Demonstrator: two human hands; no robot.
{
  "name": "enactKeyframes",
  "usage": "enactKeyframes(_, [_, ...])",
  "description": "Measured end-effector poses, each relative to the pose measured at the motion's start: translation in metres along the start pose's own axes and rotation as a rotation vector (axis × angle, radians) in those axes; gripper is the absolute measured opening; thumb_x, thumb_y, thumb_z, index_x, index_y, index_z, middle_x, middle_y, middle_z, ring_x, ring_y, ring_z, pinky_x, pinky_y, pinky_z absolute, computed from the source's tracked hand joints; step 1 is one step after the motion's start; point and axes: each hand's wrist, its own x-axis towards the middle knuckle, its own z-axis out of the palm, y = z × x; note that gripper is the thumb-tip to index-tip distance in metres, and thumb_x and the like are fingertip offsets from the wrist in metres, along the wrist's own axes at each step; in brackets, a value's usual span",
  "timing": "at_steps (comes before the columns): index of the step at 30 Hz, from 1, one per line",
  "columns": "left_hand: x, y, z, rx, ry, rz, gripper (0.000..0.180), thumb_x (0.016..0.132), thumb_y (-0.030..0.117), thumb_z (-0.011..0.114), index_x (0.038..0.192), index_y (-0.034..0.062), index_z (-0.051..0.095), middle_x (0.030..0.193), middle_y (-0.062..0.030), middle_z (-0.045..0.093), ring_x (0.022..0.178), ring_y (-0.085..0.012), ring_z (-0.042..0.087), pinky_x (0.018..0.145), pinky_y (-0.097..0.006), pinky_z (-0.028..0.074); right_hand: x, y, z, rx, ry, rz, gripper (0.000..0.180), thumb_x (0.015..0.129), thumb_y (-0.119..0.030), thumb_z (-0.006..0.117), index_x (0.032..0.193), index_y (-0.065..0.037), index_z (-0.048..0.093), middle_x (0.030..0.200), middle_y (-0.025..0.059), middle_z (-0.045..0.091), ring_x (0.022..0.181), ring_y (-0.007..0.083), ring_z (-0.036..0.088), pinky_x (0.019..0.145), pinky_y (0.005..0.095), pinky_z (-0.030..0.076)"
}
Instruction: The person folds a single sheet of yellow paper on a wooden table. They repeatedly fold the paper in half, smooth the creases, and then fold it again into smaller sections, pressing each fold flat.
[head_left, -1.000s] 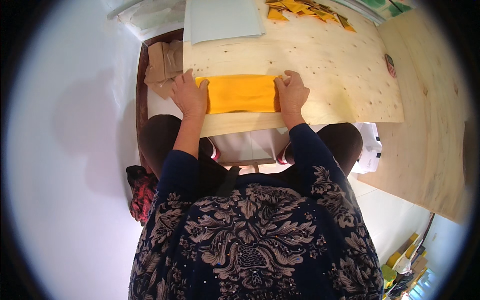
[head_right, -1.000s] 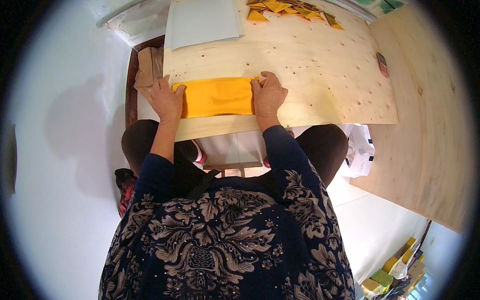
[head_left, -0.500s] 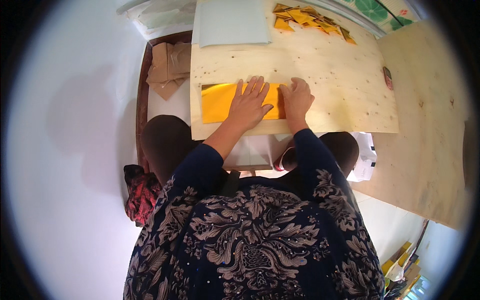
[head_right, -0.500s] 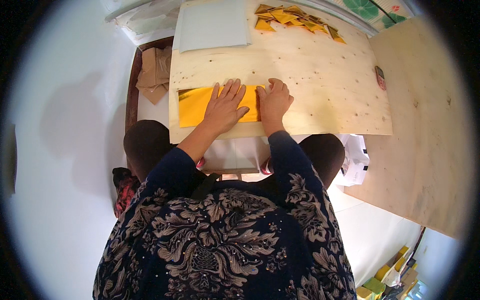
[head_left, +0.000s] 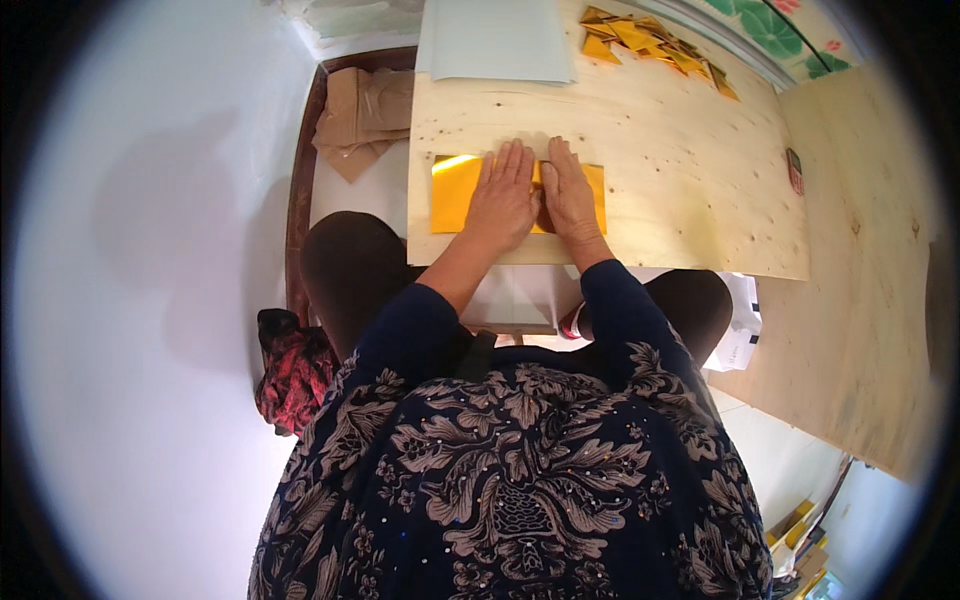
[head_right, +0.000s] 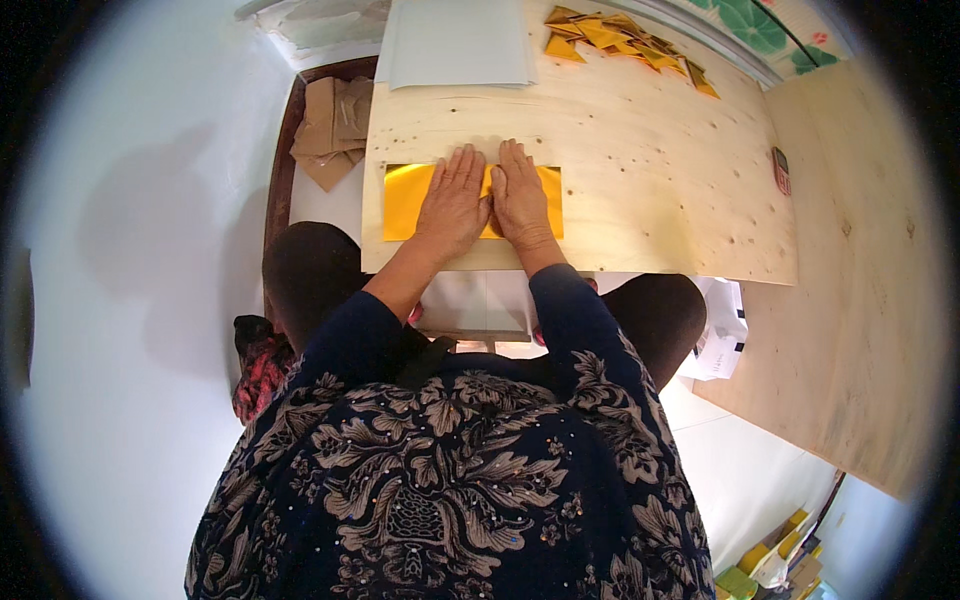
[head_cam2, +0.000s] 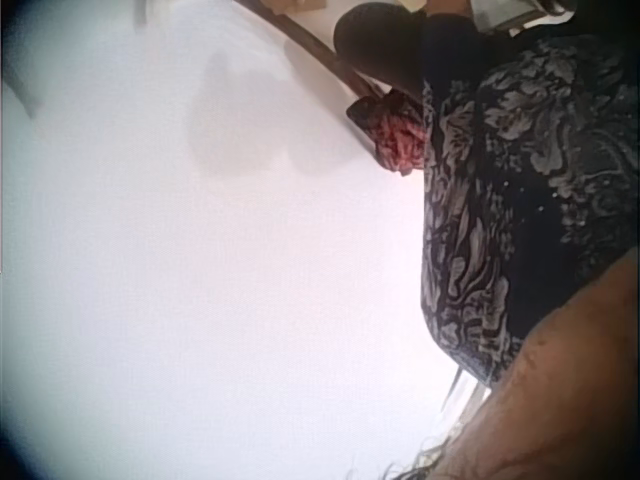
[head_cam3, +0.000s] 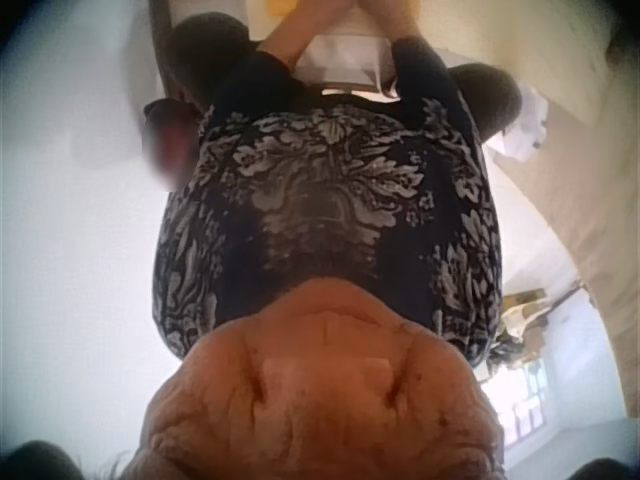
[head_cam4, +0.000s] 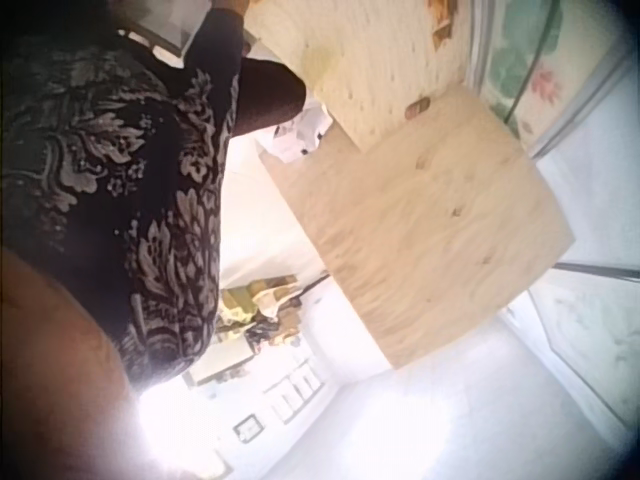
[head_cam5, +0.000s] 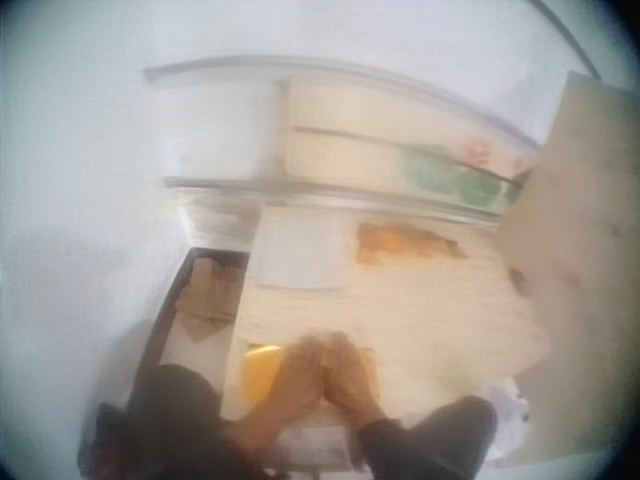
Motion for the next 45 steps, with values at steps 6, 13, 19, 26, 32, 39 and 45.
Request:
enactKeyframes(6, [-0.027,-0.030,-0.031,0.218,-0.035,-0.249,0.079,0.094,0.050,0.048,0.149,-0.0015,0.025,0.159,-0.0174,0.019,0.148,-0.0279,0.014,0.119,-0.046,0.007,-0.001,-0.004,0.003,-0.184,-0.043,-0.088,0.048,0.098,-0.024,0.047,0.137,0.004,0.045,0.146,0.0239,0.040,0.135,0.0399,0.037,0.114,0.0446,0.028])
enactKeyframes(13, [-0.035,-0.033,-0.044,0.244,-0.090,-0.327,0.078,0.096,0.050,0.044,0.151,0.0004,0.023,0.160,-0.0149,0.016,0.149,-0.0261,0.011,0.119,-0.048,0.002,-0.013,-0.009,-0.004,-0.623,-0.056,-0.111,0.065,0.097,-0.043,0.047,0.141,0.003,0.040,0.150,0.0226,0.034,0.141,0.0376,0.027,0.115,0.0493,0.019])
enactKeyframes(19, [-0.035,-0.032,-0.047,0.255,-0.106,-0.313,0.077,0.096,0.050,0.044,0.151,-0.0004,0.022,0.160,-0.0159,0.016,0.149,-0.0270,0.010,0.119,-0.049,0.003,-0.037,0.012,-0.043,-0.663,-0.085,-0.023,0.069,0.096,-0.050,0.045,0.143,0.001,0.038,0.152,0.0208,0.032,0.143,0.0353,0.025,0.116,0.0489,0.016])
enactKeyframes(26, [-0.035,-0.035,-0.047,0.247,-0.091,-0.284,0.077,0.095,0.049,0.045,0.150,-0.0002,0.023,0.159,-0.0158,0.017,0.149,-0.0266,0.010,0.119,-0.048,0.004,-0.046,0.001,-0.051,-0.615,0.004,-0.084,0.057,0.095,-0.033,0.052,0.139,0.001,0.042,0.148,0.0219,0.037,0.140,0.0369,0.031,0.114,0.0499,0.022])
enactKeyframes(32, [-0.037,-0.056,-0.052,0.279,-0.107,-0.142,0.077,0.094,0.050,0.048,0.149,0.0009,0.027,0.158,-0.0148,0.021,0.148,-0.0261,0.014,0.118,-0.050,0.007,-0.040,-0.053,0.003,-0.299,0.017,-0.321,0.054,0.094,-0.031,0.053,0.134,0.004,0.045,0.142,0.0243,0.042,0.136,0.0380,0.037,0.112,0.0493,0.029])
enactKeyframes(39, [-0.040,-0.056,-0.051,0.299,-0.085,-0.128,0.076,0.093,0.049,0.049,0.148,0.0005,0.029,0.157,-0.0157,0.024,0.147,-0.0278,0.017,0.118,-0.051,0.009,-0.038,-0.033,-0.007,-0.540,-0.119,-0.155,0.066,0.093,-0.043,0.051,0.140,0.003,0.041,0.150,0.0215,0.036,0.142,0.0333,0.028,0.117,0.0467,0.018])
enactKeyframes(45, [-0.027,-0.038,-0.058,0.362,-0.105,-0.148,0.079,0.092,0.051,0.050,0.148,-0.0006,0.030,0.157,-0.0175,0.024,0.147,-0.0279,0.017,0.117,-0.053,0.008,-0.051,-0.012,-0.036,-0.599,-0.178,-0.107,0.070,0.095,-0.050,0.045,0.145,-0.001,0.039,0.154,0.0184,0.030,0.145,0.0307,0.024,0.118,0.0476,0.015])
